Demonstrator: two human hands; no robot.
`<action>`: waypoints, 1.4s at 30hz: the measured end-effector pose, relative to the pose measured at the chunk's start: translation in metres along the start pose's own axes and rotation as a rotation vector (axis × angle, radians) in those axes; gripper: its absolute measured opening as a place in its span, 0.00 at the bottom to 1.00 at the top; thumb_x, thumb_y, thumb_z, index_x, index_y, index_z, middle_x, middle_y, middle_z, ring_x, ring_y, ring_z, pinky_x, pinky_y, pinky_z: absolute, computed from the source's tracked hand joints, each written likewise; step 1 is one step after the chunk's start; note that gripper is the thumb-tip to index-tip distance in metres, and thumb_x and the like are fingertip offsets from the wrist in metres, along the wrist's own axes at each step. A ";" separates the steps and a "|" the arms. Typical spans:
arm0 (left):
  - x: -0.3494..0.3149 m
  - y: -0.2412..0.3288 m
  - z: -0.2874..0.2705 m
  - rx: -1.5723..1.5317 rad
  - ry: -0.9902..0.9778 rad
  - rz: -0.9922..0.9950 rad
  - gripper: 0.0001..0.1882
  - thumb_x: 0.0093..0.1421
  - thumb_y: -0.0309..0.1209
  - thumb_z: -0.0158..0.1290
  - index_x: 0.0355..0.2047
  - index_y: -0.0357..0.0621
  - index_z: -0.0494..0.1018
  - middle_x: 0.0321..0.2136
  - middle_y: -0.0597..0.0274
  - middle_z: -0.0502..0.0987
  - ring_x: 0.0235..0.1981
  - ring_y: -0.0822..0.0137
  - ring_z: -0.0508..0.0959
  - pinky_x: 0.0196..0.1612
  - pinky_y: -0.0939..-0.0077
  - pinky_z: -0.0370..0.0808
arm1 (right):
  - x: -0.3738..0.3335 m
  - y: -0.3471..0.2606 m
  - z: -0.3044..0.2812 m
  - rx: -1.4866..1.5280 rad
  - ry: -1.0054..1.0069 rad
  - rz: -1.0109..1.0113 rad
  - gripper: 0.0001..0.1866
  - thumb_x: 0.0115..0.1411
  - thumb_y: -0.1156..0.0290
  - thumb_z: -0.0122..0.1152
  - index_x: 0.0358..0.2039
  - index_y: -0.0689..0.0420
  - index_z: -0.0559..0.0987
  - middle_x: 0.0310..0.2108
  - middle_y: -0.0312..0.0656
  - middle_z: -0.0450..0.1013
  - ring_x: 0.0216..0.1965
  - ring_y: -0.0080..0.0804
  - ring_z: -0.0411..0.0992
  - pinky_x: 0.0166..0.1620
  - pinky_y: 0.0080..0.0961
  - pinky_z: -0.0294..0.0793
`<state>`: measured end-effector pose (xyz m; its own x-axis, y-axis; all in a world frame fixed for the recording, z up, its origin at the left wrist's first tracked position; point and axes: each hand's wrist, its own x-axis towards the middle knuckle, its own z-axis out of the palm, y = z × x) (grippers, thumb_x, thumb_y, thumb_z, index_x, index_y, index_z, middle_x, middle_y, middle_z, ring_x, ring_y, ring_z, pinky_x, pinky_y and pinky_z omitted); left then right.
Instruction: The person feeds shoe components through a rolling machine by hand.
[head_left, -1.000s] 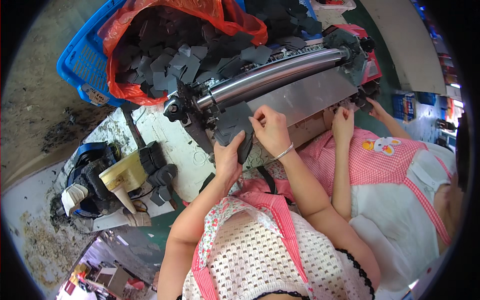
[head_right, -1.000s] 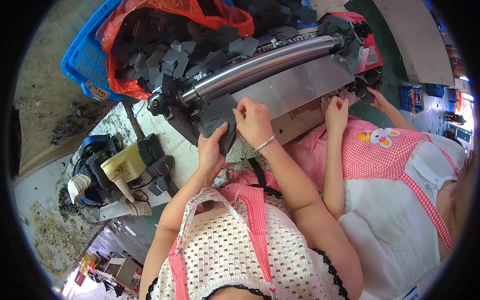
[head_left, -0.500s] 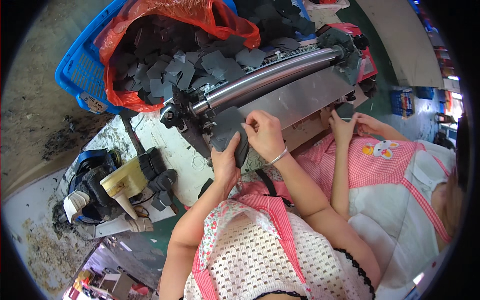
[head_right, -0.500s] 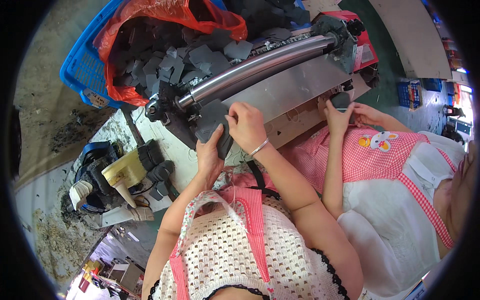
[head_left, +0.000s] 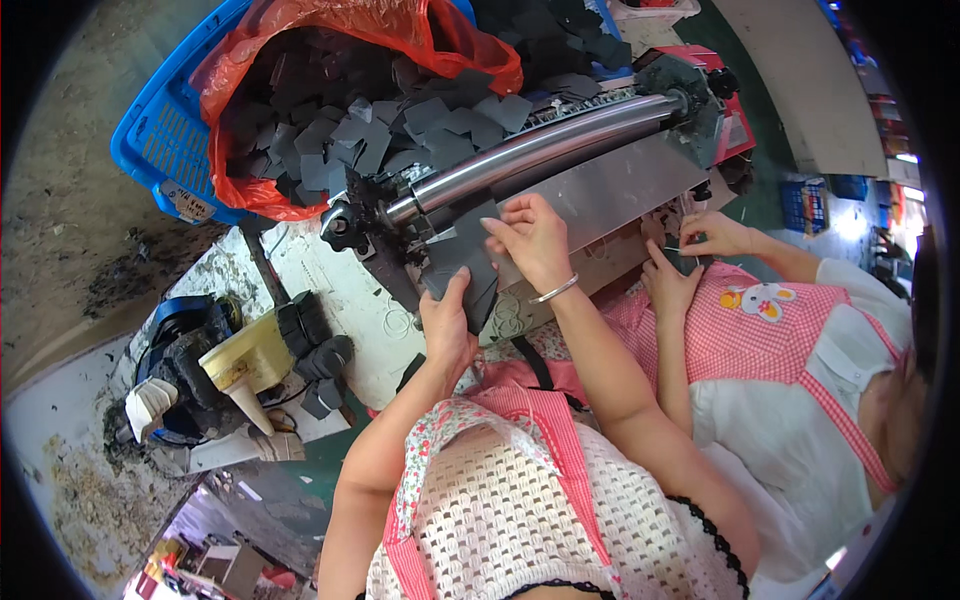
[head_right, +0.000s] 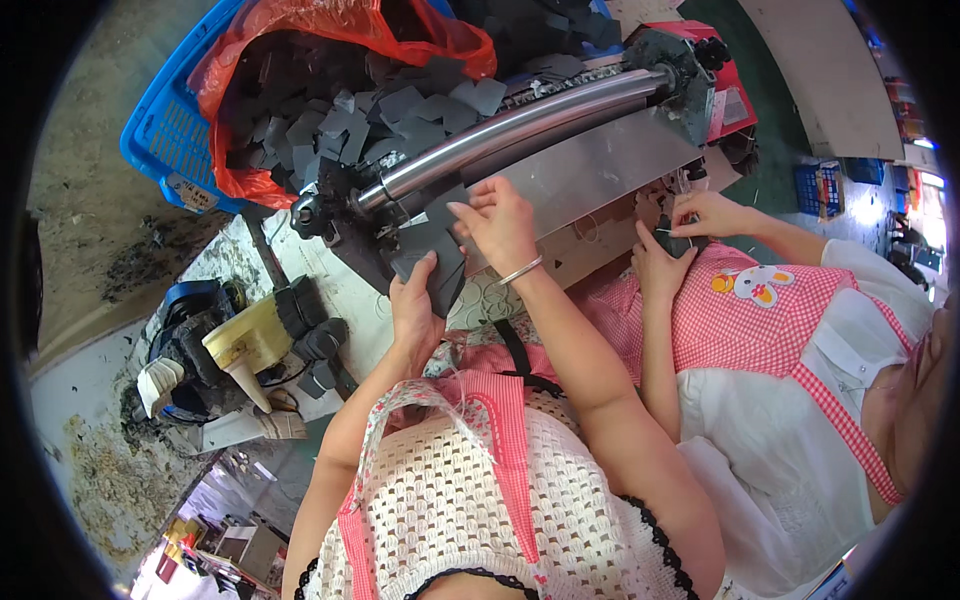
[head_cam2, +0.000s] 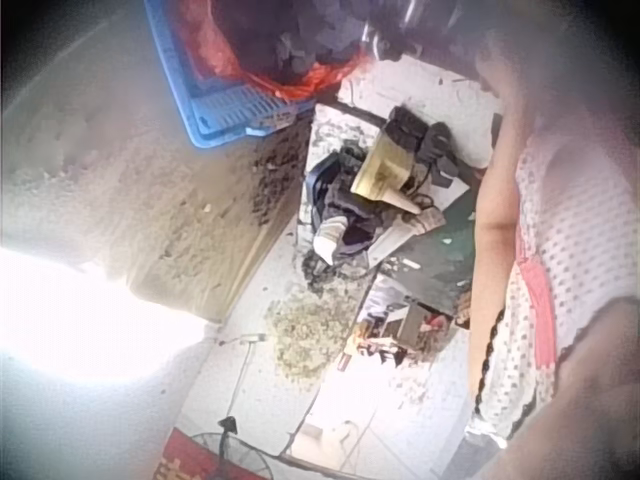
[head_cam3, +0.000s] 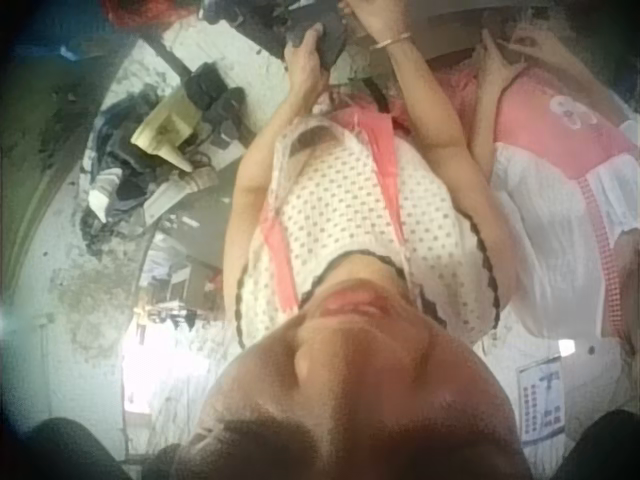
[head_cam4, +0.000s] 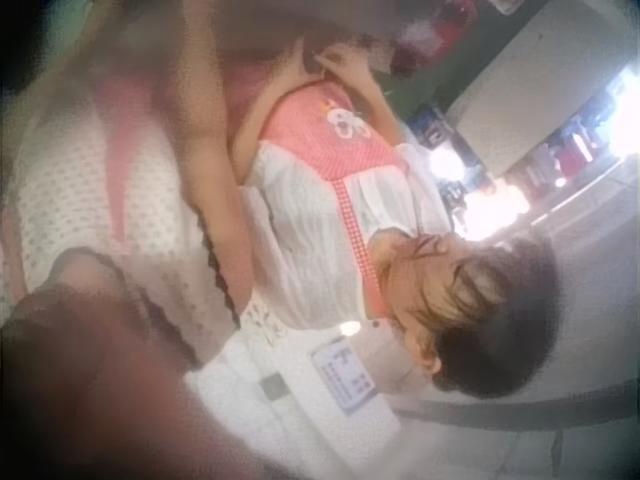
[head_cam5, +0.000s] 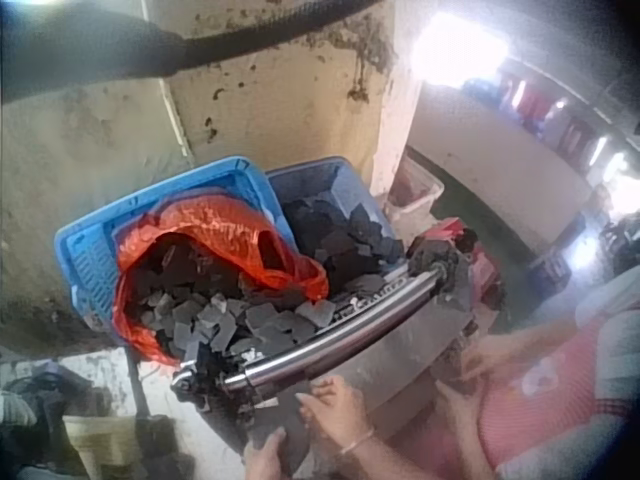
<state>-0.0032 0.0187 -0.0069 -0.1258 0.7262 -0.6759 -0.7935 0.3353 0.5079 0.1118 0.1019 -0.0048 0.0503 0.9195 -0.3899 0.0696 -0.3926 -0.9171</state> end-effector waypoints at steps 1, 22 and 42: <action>0.001 -0.002 -0.002 0.001 -0.004 -0.002 0.11 0.60 0.26 0.55 0.42 0.34 0.70 0.35 0.55 0.77 0.34 0.64 0.80 0.38 0.72 0.79 | -0.001 0.001 -0.001 0.000 0.004 -0.001 0.18 0.50 0.73 0.71 0.36 0.66 0.72 0.22 0.38 0.73 0.23 0.17 0.71 0.25 0.15 0.71; -0.004 0.002 0.008 -0.062 0.075 0.020 0.16 0.58 0.24 0.57 0.45 0.32 0.69 0.38 0.57 0.77 0.36 0.65 0.79 0.40 0.72 0.79 | -0.006 -0.005 -0.013 -0.342 -0.310 0.032 0.12 0.55 0.71 0.67 0.32 0.66 0.76 0.23 0.41 0.75 0.22 0.22 0.75 0.24 0.18 0.73; 0.003 0.000 0.003 0.074 0.053 0.038 0.13 0.57 0.23 0.58 0.42 0.34 0.72 0.37 0.57 0.77 0.33 0.68 0.79 0.36 0.75 0.79 | -0.010 0.008 -0.003 -0.496 -0.045 -0.334 0.10 0.53 0.73 0.67 0.32 0.65 0.77 0.23 0.49 0.75 0.23 0.33 0.75 0.26 0.25 0.72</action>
<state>-0.0016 0.0225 -0.0073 -0.1879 0.7070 -0.6818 -0.7417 0.3529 0.5703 0.1147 0.0895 -0.0077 -0.0962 0.9903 -0.1003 0.5317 -0.0340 -0.8462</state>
